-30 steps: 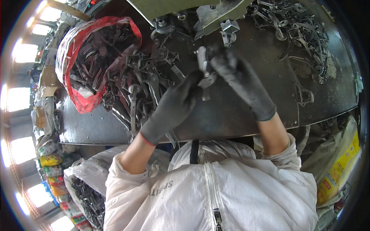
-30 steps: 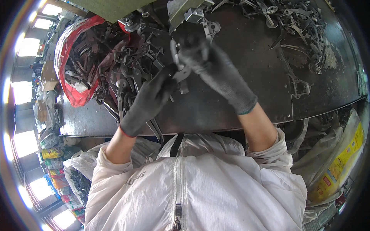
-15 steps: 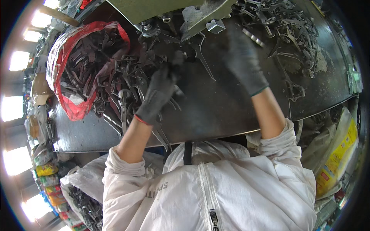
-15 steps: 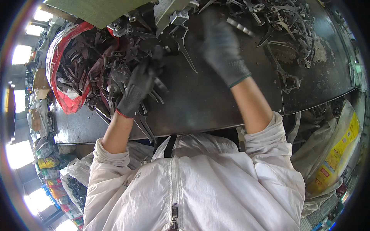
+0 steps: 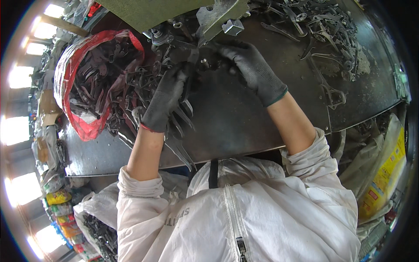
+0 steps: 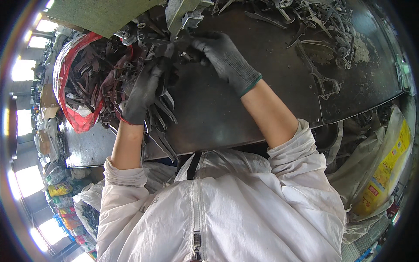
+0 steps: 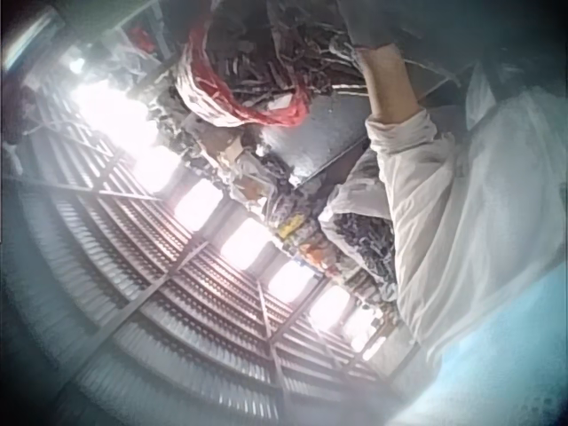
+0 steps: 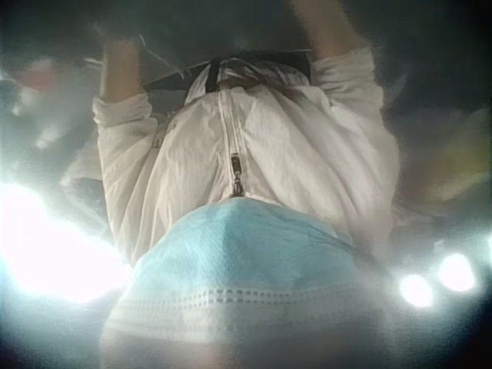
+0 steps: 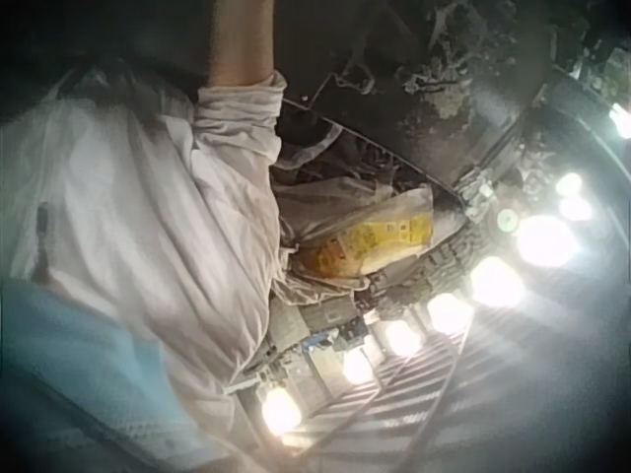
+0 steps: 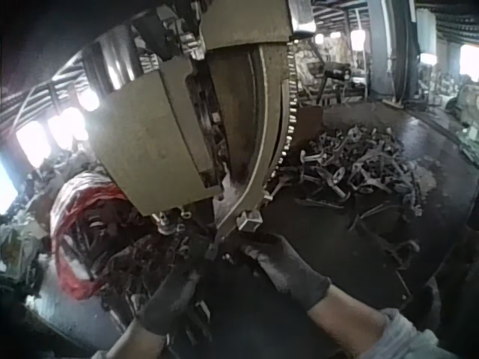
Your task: The person picks up metal components from a pile, aligns them under a machine press to join them, and places the assembled tools onto a separate pile or into a large white bag.
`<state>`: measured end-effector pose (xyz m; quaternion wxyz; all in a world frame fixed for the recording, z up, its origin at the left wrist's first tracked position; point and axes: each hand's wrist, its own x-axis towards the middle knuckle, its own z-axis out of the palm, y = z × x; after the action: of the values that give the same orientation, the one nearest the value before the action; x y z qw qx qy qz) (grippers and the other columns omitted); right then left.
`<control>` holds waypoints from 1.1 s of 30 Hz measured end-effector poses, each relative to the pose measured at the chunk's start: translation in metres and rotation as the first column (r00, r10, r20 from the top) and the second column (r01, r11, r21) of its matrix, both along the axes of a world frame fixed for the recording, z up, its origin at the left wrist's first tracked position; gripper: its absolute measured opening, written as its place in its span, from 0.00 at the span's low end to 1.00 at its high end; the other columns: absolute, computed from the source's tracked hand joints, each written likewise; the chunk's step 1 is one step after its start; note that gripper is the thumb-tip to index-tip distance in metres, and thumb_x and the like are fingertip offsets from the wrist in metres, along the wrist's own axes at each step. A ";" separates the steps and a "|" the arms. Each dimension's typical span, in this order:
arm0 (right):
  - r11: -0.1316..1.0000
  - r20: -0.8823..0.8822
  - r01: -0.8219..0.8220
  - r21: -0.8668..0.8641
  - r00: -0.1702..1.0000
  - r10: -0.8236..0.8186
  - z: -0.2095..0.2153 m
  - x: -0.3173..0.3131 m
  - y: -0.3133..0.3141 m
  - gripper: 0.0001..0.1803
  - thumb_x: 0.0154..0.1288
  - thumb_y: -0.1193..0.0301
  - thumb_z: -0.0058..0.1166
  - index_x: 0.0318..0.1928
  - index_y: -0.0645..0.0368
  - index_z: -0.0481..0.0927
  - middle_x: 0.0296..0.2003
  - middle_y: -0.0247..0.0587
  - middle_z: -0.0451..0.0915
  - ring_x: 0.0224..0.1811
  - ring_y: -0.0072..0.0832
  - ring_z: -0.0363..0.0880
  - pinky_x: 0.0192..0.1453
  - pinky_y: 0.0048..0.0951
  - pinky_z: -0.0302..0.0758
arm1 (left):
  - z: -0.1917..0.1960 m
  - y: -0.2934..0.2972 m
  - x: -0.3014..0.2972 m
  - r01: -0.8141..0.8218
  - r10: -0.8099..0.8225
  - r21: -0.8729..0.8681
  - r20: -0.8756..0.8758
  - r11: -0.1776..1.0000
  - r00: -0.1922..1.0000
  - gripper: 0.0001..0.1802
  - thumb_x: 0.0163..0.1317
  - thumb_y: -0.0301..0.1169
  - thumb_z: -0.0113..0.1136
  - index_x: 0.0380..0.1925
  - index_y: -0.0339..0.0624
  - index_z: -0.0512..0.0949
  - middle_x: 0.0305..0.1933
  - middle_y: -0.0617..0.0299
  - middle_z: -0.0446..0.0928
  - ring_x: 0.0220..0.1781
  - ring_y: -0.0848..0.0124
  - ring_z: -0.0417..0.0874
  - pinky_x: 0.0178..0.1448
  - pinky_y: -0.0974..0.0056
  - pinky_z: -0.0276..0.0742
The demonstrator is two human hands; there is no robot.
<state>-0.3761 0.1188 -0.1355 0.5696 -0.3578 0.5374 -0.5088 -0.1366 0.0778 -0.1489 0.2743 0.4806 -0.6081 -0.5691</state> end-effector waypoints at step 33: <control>0.995 -0.065 -0.096 0.010 0.993 0.096 0.007 0.035 0.016 0.19 0.77 0.70 0.55 0.62 0.67 0.76 0.39 0.39 0.84 0.26 0.17 0.75 0.27 0.18 0.70 | -0.029 -0.206 0.210 0.359 0.427 -0.421 0.902 0.833 0.067 0.17 0.73 0.35 0.51 0.53 0.44 0.83 0.53 0.44 0.85 0.56 0.45 0.87 0.58 0.43 0.83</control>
<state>-0.3412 0.1346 -0.1283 0.5768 -0.3977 0.5395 -0.4670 0.0739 -0.1284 -0.1780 -0.0782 0.6476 -0.7471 0.1278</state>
